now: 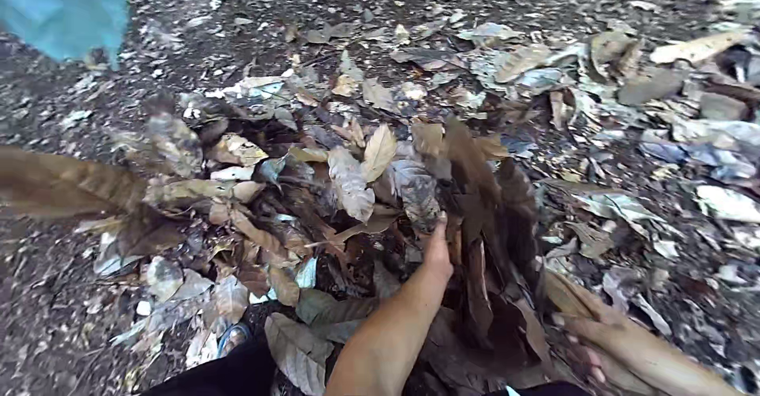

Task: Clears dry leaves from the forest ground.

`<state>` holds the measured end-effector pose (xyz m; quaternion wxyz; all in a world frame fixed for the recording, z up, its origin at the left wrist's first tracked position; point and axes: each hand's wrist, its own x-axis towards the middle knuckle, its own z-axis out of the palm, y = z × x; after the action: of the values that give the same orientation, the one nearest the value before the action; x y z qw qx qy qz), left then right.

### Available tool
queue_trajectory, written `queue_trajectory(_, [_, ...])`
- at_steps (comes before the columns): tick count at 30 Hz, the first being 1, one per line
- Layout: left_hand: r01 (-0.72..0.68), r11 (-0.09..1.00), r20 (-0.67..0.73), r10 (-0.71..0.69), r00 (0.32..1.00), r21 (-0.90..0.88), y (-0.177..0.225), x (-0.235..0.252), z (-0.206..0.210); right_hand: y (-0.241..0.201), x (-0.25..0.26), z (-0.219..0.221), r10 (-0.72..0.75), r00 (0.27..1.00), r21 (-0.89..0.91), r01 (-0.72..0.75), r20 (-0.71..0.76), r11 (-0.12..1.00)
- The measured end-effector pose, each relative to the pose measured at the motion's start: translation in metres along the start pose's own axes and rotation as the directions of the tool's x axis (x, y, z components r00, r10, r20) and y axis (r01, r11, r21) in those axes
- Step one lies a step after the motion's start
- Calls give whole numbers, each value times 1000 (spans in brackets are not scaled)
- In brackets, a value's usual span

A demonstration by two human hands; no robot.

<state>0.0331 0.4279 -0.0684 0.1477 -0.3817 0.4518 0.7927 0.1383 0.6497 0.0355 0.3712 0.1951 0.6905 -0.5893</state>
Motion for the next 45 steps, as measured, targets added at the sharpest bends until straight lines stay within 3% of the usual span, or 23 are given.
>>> queue_trajectory(5, [-176, 982, 18, 177, 984, -67, 109, -25, 2, -86, -4, 31, -172, 985, -84, 171, -2, 982])
queue_trajectory(10, [-431, 897, 4, 434, 901, -101, 236, -53, -25, -185, 11, 90, -394, 916, -116, 400, 73, 909])
queue_trajectory(13, [-430, 900, 39, 433, 901, -70, 265, -72, -39, -206, 9, 113, -448, 892, -125, 451, 54, 884])
queue_trajectory(15, [-373, 927, 98, 376, 921, -49, 253, -72, -48, -205, 1, 113, -421, 906, -161, 421, 31, 893])
queue_trajectory(19, [-186, 981, 226, 194, 955, -57, 168, -45, -36, -167, -30, 87, -244, 968, -207, 226, -65, 952])
queue_trajectory(22, [25, 1000, 286, -19, 958, -16, 92, -47, -15, -113, -51, 59, -88, 985, -165, 63, -151, 984])
queue_trajectory(25, [170, 958, 317, -240, 918, 232, 16, -46, -5, -37, -56, 33, -54, 957, -160, 8, -286, 987])
queue_trajectory(27, [241, 848, 287, -406, 867, 472, -17, -50, -11, 19, -51, 20, -73, 895, -224, -30, -441, 974])
queue_trajectory(29, [146, 653, 281, -504, 817, 743, -24, -60, -30, 59, -52, 11, -88, 824, -267, -79, -560, 961])
queue_trajectory(30, [0, 489, 294, -525, 798, 872, -19, -63, -41, 72, -56, 8, -115, 788, -304, -95, -605, 948])
queue_trajectory(32, [-373, -11, 299, -576, 761, 928, 9, -67, -60, 90, -66, -3, -235, 732, -417, -73, -640, 906])
queue_trajectory(33, [-483, -229, 278, -584, 762, 845, 29, -70, -68, 96, -69, -10, -302, 701, -464, -47, -646, 885])
queue_trajectory(35, [-520, -482, 244, -524, 816, 705, 80, -85, -80, 104, -70, -26, -400, 633, -522, -8, -663, 853])
queue_trajectory(37, [-441, -617, 318, -306, 897, 652, 129, -97, -92, 100, -69, -34, -416, 562, -499, 7, -715, 867])
queue_trajectory(38, [-399, -675, 418, -147, 897, 620, 148, -91, -101, 96, -66, -37, -412, 523, -478, 11, -746, 878])
queue_trajectory(40, [-316, -753, 567, 92, 818, 578, 175, -51, -123, 86, -57, -41, -421, 487, -443, 76, -765, 893])
queue_trajectory(45, [-213, -695, 427, 149, 892, 687, 186, 23, -154, 71, -37, -29, -473, 491, -447, 179, -731, 876])
